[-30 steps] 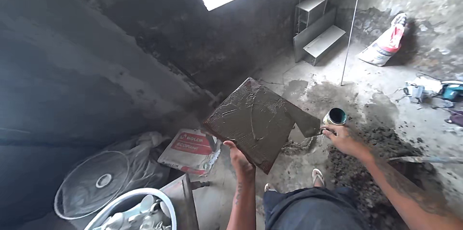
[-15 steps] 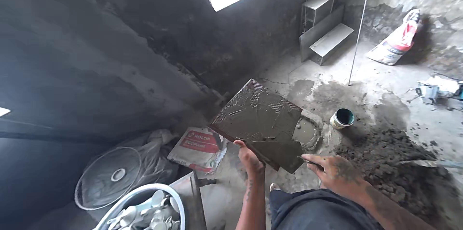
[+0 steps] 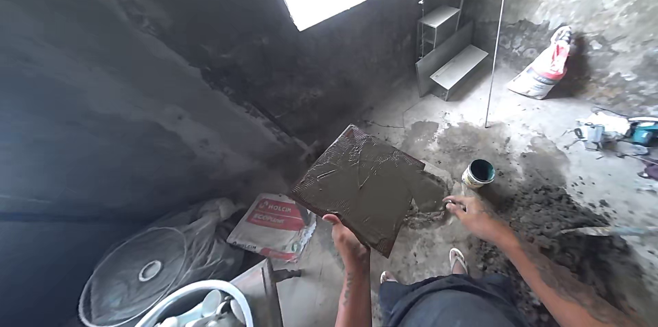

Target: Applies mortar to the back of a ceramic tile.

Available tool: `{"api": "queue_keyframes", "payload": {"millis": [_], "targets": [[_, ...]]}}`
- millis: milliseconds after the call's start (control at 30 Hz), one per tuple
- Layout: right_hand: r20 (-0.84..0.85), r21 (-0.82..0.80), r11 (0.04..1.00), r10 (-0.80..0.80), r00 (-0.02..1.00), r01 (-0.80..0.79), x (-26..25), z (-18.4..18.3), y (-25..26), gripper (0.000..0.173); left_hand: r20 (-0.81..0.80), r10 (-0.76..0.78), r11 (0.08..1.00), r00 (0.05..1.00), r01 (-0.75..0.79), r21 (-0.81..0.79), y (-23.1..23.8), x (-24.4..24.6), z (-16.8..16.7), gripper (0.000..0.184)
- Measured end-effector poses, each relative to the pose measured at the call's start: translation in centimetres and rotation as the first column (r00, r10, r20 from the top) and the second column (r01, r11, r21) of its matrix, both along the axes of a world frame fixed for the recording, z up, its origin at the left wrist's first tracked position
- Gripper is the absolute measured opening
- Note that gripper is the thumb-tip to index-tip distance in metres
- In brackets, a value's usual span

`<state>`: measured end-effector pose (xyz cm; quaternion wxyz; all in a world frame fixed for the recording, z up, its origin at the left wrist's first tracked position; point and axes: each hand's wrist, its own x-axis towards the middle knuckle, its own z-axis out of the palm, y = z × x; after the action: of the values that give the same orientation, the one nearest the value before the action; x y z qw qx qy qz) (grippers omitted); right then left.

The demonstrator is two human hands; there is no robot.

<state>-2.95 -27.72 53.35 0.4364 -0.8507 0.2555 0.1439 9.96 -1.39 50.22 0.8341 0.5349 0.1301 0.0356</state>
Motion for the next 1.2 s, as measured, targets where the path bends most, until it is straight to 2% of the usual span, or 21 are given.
{"api": "queue_keyframes", "payload": {"millis": [200, 267, 300, 367, 433, 467, 567, 733, 900, 1033, 1067, 1133, 1167, 1200], "targets": [[-0.042, 0.226, 0.965, 0.149, 0.988, -0.136, -2.8, 1.8, 3.5, 0.038, 0.029, 0.01, 1.0, 1.0, -0.009, -0.027, 0.3, 0.6, -0.7, 0.062], [-0.048, 0.356, 0.934, -0.008, 0.999, 0.025, -2.9, 2.1, 4.4, 0.038, 0.02, 0.023, 1.0, 1.0, -0.024, 0.015, 0.1, 0.6, -0.7, 0.062], [-0.084, 0.461, 0.872, -0.141, 0.986, 0.164, -2.8, 2.0, 4.9, 0.039, 0.008, 0.037, 0.998, 0.999, -0.037, 0.056, 0.0, 0.5, -0.6, 0.062], [-0.212, 0.643, 0.633, -0.393, 0.894, 0.431, -2.2, 1.6, 5.9, 0.039, -0.005, 0.069, 0.99, 0.998, -0.068, 0.128, -0.2, 0.2, -0.7, 0.063], [-0.325, 0.709, 0.416, -0.525, 0.787, 0.57, -1.0, 1.4, 6.8, 0.037, 0.016, 0.078, 0.989, 0.997, -0.079, 0.126, -0.4, 0.0, -0.9, 0.064], [-0.358, 0.724, 0.348, -0.548, 0.756, 0.595, -0.4, 1.3, 7.1, 0.035, 0.03, 0.073, 0.99, 0.997, -0.076, 0.12, -0.5, -0.1, -0.9, 0.064], [-0.416, 0.733, 0.257, -0.563, 0.714, 0.63, 1.6, 1.6, 8.3, 0.031, 0.066, 0.033, 0.993, 0.997, -0.04, 0.113, -0.8, -0.9, -0.6, 0.065], [-0.408, 0.775, 0.215, -0.547, 0.731, 0.594, 5.7, 3.5, 10.2, 0.028, 0.088, -0.002, 0.99, 0.996, -0.01, 0.139, -1.0, -2.5, -0.4, 0.061], [-0.313, 0.833, 0.259, -0.508, 0.803, 0.488, 10.4, 5.8, 11.6, 0.028, 0.118, -0.065, 0.99, 0.991, 0.049, 0.133, -0.7, -3.8, -1.1, 0.063], [-0.221, 0.866, 0.344, -0.39, 0.894, 0.364, 11.4, 7.0, 11.3, 0.03, 0.133, -0.081, 0.99, 0.988, 0.064, 0.124, -0.3, -3.7, -1.5, 0.066], [-0.165, 0.86, 0.41, -0.338, 0.926, 0.303, 10.8, 6.9, 10.8, 0.03, 0.129, -0.087, 0.989, 0.988, 0.07, 0.126, 0.1, -3.5, -1.5, 0.067], [0.043, 0.749, 0.655, -0.201, 0.979, 0.102, 8.9, 6.1, 9.1, 0.035, 0.1, -0.114, 0.981, 0.988, 0.097, 0.165, 1.4, -2.7, -1.1, 0.072], [0.168, 0.592, 0.805, -0.1, 0.981, -0.019, 7.8, 5.6, 7.8, 0.037, 0.081, -0.144, 0.977, 0.986, 0.128, 0.173, 2.1, -2.3, -0.8, 0.074], [0.248, 0.385, 0.914, 0.029, 0.968, -0.126, 6.5, 5.1, 6.3, 0.039, 0.066, -0.174, 0.973, 0.982, 0.161, 0.166, 2.8, -2.0, -0.5, 0.073]]}}
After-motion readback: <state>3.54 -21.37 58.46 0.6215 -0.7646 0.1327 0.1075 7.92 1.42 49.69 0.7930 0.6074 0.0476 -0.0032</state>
